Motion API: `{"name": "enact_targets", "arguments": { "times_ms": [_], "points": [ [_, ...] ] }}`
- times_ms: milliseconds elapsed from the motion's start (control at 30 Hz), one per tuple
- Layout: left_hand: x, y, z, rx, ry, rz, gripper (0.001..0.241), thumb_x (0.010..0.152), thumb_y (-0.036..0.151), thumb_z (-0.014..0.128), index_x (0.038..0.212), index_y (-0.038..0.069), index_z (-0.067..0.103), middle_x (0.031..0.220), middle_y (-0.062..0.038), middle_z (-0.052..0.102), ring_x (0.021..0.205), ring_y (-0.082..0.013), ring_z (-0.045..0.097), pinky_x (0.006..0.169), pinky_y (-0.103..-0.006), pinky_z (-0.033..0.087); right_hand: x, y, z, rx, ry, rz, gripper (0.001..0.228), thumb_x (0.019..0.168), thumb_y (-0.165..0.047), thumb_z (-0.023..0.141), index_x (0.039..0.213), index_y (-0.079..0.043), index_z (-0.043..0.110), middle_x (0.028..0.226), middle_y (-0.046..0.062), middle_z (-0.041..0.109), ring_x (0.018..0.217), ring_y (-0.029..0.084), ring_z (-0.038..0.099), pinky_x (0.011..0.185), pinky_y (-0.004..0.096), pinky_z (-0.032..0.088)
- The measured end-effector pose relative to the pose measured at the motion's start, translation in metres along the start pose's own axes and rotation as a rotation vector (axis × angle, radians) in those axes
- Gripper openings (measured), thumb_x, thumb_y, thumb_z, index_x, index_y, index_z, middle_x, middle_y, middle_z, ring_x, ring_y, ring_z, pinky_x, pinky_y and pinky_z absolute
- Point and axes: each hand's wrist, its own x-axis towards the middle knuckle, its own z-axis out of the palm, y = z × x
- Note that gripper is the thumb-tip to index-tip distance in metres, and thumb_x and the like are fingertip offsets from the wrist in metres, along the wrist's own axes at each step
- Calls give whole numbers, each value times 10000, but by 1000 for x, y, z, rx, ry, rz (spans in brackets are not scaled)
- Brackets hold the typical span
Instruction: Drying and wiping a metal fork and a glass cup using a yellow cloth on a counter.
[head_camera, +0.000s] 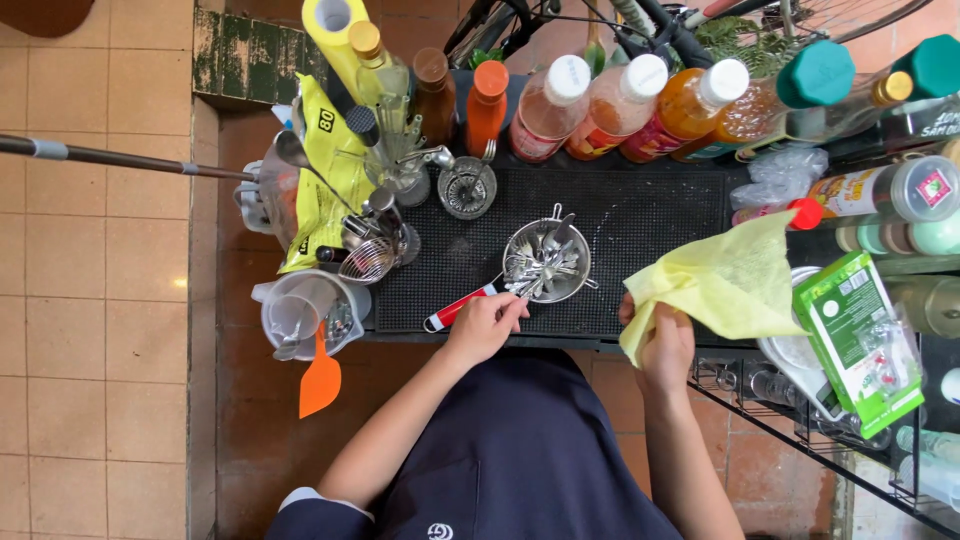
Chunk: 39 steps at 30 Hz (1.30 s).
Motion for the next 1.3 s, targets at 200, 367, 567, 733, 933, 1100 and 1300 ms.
{"name": "enact_targets", "arguments": {
  "times_ms": [200,367,567,733,933,1100,1300],
  "points": [
    [15,16,1,487,190,137,347,972,393,628,841,96,753,686,-120,732,632,-317,710,572,-434,537,-2,17,-10,-82,3,109,320,1092,-220,432,1184,30,609,1069,138,690,885,194,634,788,322,519],
    [28,46,-23,620,242,-20,356,951,436,642,825,110,713,746,-85,729,671,-304,719,597,-460,556,-3,-18,22,-282,-155,-15,374,1067,-167,457,1366,41,541,1392,96,627,1260,166,598,1052,299,465],
    [65,50,-45,557,496,242,246,959,238,641,1139,85,711,1254,-129,647,1034,-350,689,838,-447,567,6,30,-19,-490,-147,36,393,1004,-101,547,1374,29,538,1302,73,636,1190,168,603,1002,307,484],
    [97,40,-46,635,552,157,290,947,230,642,1177,68,710,1420,-176,563,1069,-393,676,856,-463,558,14,25,-23,-664,-296,174,272,1024,-141,548,1214,-11,692,1088,103,743,970,182,687,847,314,549],
    [113,44,-52,697,513,5,292,966,260,629,1139,42,718,1381,-128,615,943,-382,710,803,-476,560,30,-27,7,-815,-441,65,251,973,-140,554,1127,-31,720,1084,129,756,977,236,709,865,345,547],
    [113,49,-51,644,563,29,261,965,237,637,1118,44,725,1284,-57,675,928,-348,716,793,-453,565,41,-44,3,-960,-559,-214,286,917,-107,608,1160,-4,719,1226,207,664,1141,358,617,966,428,478],
    [108,48,-48,564,604,23,212,969,196,645,1100,61,744,1232,-37,686,938,-334,712,797,-437,562,47,-56,6,-745,-553,-257,277,852,-34,708,1128,-31,741,1232,140,690,1155,263,670,971,358,520]
  ]
}}
